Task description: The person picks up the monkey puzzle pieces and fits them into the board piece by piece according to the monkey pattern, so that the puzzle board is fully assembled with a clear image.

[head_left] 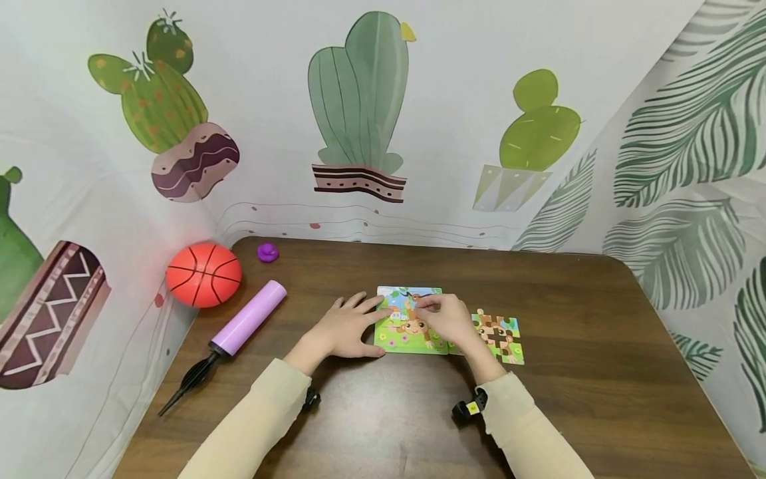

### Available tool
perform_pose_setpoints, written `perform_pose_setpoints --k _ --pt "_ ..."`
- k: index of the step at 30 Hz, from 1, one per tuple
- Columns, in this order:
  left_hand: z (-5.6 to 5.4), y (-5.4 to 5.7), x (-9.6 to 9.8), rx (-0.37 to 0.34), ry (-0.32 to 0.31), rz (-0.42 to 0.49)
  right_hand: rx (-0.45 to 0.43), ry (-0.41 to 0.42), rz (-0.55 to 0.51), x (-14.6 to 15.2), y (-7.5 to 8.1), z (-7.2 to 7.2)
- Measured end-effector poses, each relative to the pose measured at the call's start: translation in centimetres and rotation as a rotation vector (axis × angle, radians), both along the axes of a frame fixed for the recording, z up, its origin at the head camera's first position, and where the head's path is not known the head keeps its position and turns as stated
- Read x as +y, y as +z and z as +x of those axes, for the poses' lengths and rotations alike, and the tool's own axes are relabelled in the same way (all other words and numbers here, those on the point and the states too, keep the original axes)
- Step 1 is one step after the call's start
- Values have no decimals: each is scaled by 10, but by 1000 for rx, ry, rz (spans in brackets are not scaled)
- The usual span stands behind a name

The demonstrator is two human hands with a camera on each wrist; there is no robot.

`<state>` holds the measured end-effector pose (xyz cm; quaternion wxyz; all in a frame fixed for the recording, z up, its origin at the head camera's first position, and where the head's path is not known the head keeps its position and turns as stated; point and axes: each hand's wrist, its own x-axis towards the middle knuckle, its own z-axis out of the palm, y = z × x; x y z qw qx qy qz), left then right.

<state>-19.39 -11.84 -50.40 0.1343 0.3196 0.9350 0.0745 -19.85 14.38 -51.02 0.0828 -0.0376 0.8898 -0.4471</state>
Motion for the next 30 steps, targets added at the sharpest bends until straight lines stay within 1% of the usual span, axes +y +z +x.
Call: perform_pose_setpoints --k 9,16,19,23,26,30 --pt "-2 -1 2 22 -2 -4 26 -36 27 39 2 4" --pt "-3 -2 3 24 -10 -32 59 -73 48 75 3 5" --pt "-3 -1 4 19 -20 -40 49 -94 44 94 4 5" --pt "-2 0 6 13 -32 -42 33 -111 75 114 5 7" --pt "-1 1 7 7 -34 -30 15 -104 103 122 3 10" --pt "-1 0 9 12 -57 -13 -9 -87 122 127 -1 14"
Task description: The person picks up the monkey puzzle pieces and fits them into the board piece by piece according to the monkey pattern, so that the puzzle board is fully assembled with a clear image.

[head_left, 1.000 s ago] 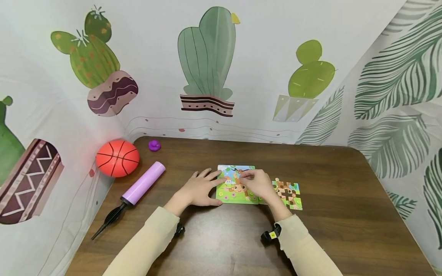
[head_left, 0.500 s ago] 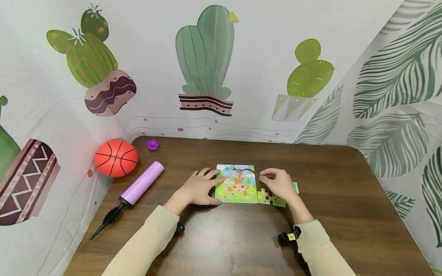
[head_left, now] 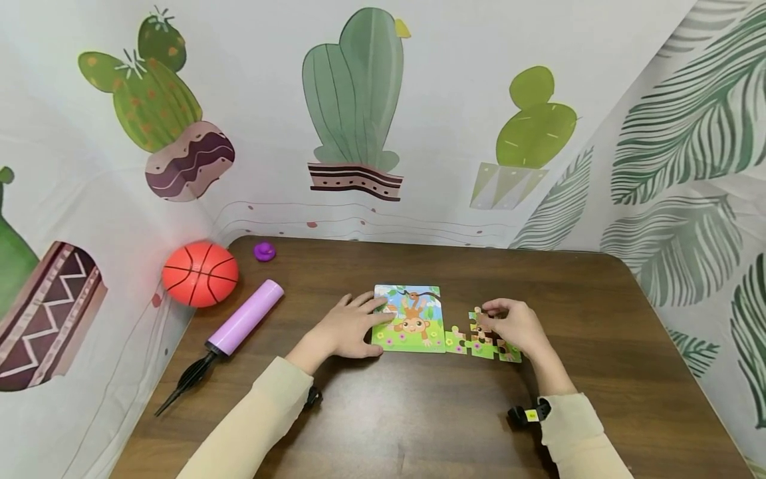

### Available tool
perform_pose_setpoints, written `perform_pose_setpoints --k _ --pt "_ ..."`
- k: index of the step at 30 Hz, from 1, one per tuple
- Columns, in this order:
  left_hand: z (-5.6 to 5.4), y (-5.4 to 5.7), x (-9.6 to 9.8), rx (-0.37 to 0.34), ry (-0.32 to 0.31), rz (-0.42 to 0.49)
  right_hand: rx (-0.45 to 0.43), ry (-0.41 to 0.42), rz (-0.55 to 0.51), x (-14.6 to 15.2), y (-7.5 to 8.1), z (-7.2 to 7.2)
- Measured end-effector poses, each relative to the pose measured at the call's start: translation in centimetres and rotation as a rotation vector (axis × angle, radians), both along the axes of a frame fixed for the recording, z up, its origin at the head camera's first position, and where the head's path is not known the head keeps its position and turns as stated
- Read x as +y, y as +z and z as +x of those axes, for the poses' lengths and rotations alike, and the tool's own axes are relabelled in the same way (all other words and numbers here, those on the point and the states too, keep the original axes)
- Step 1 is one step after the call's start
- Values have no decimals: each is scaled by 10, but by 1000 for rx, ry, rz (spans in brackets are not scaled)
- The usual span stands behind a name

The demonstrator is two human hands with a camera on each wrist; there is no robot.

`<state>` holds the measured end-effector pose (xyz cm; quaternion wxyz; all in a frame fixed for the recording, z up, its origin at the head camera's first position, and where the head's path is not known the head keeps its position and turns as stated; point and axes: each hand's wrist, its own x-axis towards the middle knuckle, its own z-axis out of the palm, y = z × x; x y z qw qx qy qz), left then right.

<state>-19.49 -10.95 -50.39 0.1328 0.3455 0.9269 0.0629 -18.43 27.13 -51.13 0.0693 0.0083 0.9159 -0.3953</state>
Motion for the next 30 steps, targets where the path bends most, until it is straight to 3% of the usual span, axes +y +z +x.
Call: perform_pose_setpoints --k 13,30 --pt "2 -1 7 39 -34 -5 -16 18 84 -4 -8 2" --pt "2 -2 14 55 -26 1 -35 7 167 -4 -2 6"
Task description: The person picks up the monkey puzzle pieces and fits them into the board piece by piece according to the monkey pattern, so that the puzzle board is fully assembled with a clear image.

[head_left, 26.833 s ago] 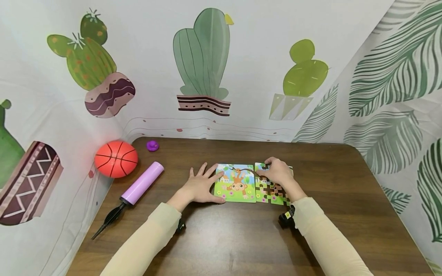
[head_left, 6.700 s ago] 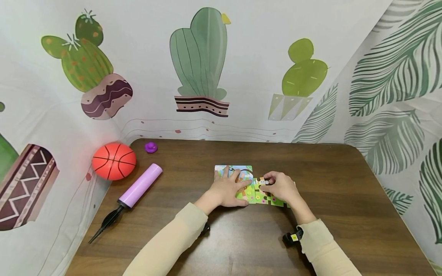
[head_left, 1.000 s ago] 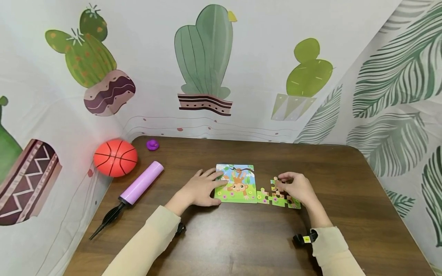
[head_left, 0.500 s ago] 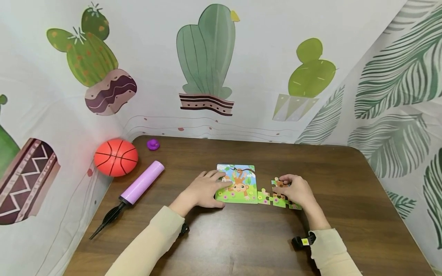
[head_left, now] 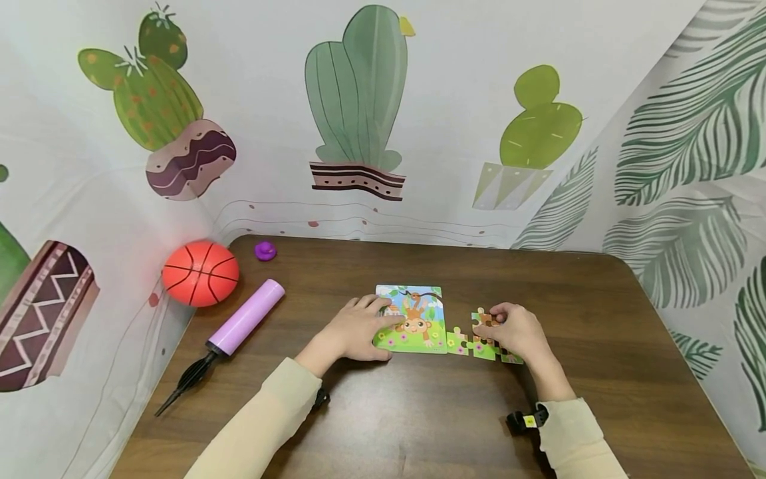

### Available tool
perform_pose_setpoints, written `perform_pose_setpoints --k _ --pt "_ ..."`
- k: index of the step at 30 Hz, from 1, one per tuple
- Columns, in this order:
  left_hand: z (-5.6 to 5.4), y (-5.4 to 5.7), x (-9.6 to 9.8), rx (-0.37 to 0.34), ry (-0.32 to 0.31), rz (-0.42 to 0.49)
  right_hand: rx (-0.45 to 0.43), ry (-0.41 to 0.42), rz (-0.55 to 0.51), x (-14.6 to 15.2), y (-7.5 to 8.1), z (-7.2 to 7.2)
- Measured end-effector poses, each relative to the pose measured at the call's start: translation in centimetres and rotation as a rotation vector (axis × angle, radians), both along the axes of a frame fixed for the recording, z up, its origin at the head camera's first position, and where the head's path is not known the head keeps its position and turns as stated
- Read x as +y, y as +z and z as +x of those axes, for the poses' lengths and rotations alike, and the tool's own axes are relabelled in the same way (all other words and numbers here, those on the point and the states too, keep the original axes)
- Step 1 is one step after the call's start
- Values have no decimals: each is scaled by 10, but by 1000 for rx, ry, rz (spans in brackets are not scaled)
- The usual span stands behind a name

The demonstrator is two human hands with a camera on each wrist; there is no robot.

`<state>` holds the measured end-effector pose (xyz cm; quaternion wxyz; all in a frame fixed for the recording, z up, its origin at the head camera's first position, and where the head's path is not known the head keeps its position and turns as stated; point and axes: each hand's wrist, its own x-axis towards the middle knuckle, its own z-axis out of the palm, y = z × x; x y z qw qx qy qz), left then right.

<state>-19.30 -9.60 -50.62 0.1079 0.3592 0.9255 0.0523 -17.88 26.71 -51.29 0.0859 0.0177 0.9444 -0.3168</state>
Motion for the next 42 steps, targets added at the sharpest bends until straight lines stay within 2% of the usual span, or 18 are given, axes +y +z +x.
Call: perform_pose_setpoints --k 15,37,42 --pt "0 0 1 -4 7 9 -11 -15 7 0 -3 -1" --pt "0 -4 2 15 15 -2 110 -13 -41 0 -4 4" --pt "0 -4 2 25 8 -2 172 -5 -25 0 -4 6"
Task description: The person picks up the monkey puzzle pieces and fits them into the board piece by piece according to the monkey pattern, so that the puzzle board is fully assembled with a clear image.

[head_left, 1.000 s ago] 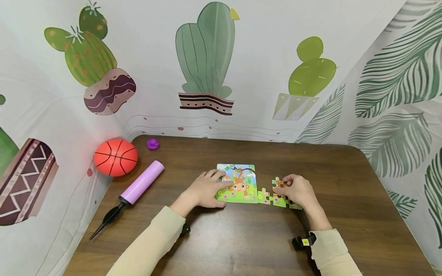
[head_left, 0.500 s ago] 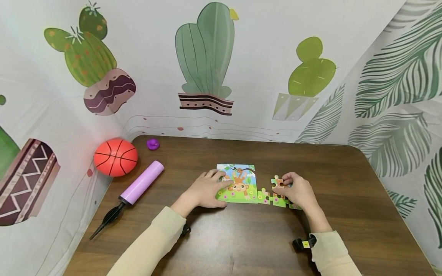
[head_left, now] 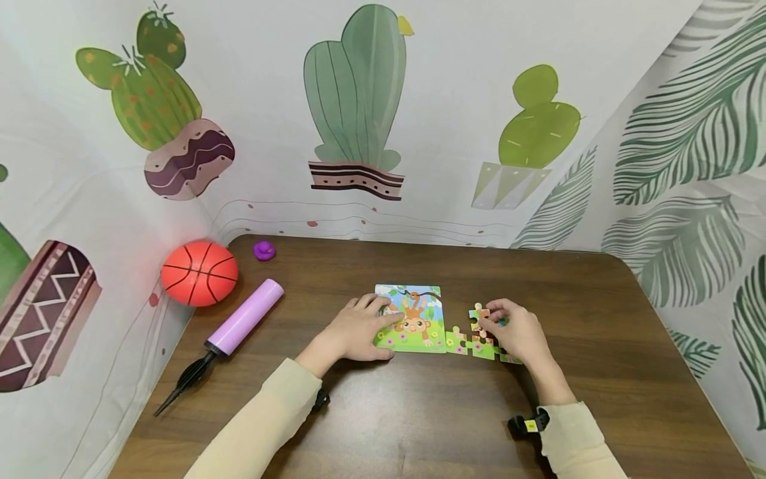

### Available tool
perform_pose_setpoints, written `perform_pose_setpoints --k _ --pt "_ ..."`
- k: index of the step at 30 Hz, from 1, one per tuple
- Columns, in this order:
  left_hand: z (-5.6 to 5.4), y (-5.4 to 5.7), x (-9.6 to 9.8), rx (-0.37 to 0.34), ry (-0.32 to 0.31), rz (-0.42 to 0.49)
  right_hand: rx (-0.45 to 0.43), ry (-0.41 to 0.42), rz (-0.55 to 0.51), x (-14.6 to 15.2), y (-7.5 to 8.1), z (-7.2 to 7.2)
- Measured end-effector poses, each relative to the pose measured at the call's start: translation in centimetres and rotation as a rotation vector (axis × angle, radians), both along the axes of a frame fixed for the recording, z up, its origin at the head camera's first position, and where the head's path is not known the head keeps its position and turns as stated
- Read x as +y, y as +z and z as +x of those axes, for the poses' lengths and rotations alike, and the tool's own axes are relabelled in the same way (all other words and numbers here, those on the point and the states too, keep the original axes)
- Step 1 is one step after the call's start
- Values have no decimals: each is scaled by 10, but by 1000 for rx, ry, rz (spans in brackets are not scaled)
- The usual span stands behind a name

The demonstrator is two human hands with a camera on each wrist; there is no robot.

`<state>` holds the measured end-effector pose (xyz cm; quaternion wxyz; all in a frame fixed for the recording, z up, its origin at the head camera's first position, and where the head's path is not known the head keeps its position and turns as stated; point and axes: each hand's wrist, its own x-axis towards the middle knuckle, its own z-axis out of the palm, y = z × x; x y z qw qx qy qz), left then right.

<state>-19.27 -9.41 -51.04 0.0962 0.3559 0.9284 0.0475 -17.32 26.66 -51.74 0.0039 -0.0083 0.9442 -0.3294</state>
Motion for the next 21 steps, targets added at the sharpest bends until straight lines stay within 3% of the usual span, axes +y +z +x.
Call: perform_pose_setpoints --k 8,21 --pt "0 -1 0 -1 -9 7 27 1 -28 3 -2 -2" --pt "-1 2 0 -37 -5 7 18 9 -188 -7 5 -8"
